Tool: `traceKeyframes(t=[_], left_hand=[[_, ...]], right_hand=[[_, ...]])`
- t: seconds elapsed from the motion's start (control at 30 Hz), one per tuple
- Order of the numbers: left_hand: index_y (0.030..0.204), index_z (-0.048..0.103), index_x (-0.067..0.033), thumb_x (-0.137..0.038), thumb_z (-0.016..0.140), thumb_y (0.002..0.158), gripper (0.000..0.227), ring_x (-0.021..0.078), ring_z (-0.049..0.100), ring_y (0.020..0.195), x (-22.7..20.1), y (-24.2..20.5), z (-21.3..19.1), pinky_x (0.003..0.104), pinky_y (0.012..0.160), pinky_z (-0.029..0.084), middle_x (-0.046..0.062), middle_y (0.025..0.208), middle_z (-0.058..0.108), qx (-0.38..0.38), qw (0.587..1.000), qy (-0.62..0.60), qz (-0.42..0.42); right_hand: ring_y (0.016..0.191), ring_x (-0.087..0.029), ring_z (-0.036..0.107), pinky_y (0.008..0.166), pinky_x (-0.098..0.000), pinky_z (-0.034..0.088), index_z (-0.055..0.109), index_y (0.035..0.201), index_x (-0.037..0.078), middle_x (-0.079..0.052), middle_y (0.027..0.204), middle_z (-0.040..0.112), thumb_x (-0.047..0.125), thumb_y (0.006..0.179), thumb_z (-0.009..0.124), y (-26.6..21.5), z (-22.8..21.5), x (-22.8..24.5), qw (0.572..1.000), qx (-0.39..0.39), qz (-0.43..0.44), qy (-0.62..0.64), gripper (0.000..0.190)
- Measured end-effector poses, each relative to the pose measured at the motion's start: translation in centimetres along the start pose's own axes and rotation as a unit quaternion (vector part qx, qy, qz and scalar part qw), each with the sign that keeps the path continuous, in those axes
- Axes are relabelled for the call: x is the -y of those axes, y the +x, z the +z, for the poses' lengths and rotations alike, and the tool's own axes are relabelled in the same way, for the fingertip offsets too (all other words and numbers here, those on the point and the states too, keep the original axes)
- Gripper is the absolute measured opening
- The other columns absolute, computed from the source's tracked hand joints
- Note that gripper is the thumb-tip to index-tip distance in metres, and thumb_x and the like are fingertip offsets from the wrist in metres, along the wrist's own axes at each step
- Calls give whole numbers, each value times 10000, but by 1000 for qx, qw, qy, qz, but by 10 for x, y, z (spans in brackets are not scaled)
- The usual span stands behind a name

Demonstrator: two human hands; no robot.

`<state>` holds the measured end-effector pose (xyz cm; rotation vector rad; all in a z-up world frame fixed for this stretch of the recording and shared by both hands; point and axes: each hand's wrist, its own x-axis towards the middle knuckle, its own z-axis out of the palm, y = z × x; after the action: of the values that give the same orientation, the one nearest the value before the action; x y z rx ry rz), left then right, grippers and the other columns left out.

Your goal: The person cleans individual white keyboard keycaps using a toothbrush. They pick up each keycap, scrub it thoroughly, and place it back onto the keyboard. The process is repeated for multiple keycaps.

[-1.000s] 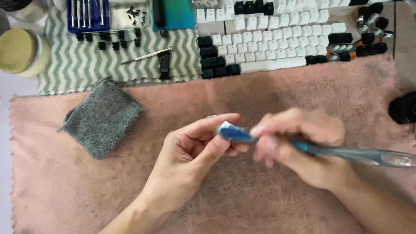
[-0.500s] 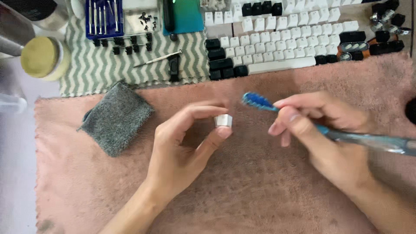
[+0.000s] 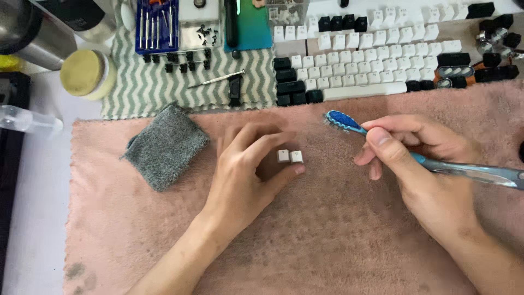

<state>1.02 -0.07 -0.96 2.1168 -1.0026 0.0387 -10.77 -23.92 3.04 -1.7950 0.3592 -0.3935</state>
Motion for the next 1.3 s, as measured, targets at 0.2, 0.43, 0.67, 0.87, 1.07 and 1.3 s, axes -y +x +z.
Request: traceKeyframes(t=[0.2,0.43,0.67,0.87,1.07,1.3], left_hand=[[1253,820,-78,-192,848,1063,224,344,645,1146,-1,6,-5,480,983,529,64,1203,769,34,997,-19,61],[1257,880,-118,-87,861,1002,258,312,710,1308,4,43,-28,486,1192,548,79,1326,869,69,997,22,-10],[1191,889,-83,-140,928,970,232,275,811,1102,49,149,-16,454,1045,617,104,1183,894,-11,998,69,9],[1179,890,-24,-112,949,947,256,281,800,961,65,177,13,445,867,672,155,1102,884,19,999,23,-27],[912,845,-32,-72,929,995,125,191,584,710,65,175,12,410,656,493,52,775,751,34,999,29,-9],[1091,908,-17,27,802,1009,142,226,820,879,74,185,6,388,826,718,124,1022,898,20,998,34,38]], right_hand=[[621,-209,699,649,-271,584,776,1206,-20,-179,862,823,38,1129,685,1,-4,-1,1000,2,1,-7,132],[675,-203,715,627,-264,578,782,1215,-19,-192,858,805,40,1140,701,12,-11,-14,998,-22,-13,60,124],[632,-225,668,633,-286,558,763,1260,-63,-213,868,786,20,1160,716,22,-16,-17,995,-69,-9,77,139],[682,-213,703,646,-275,550,753,1281,-26,-206,878,791,45,1157,717,24,-23,-24,991,-88,12,97,148],[639,-228,692,624,-283,555,751,1251,-54,-224,864,799,27,1149,711,21,-19,-12,993,-82,-5,87,136],[641,-214,668,651,-276,548,747,1280,-22,-213,893,806,58,1150,709,23,-22,-22,992,-70,2,105,158]])
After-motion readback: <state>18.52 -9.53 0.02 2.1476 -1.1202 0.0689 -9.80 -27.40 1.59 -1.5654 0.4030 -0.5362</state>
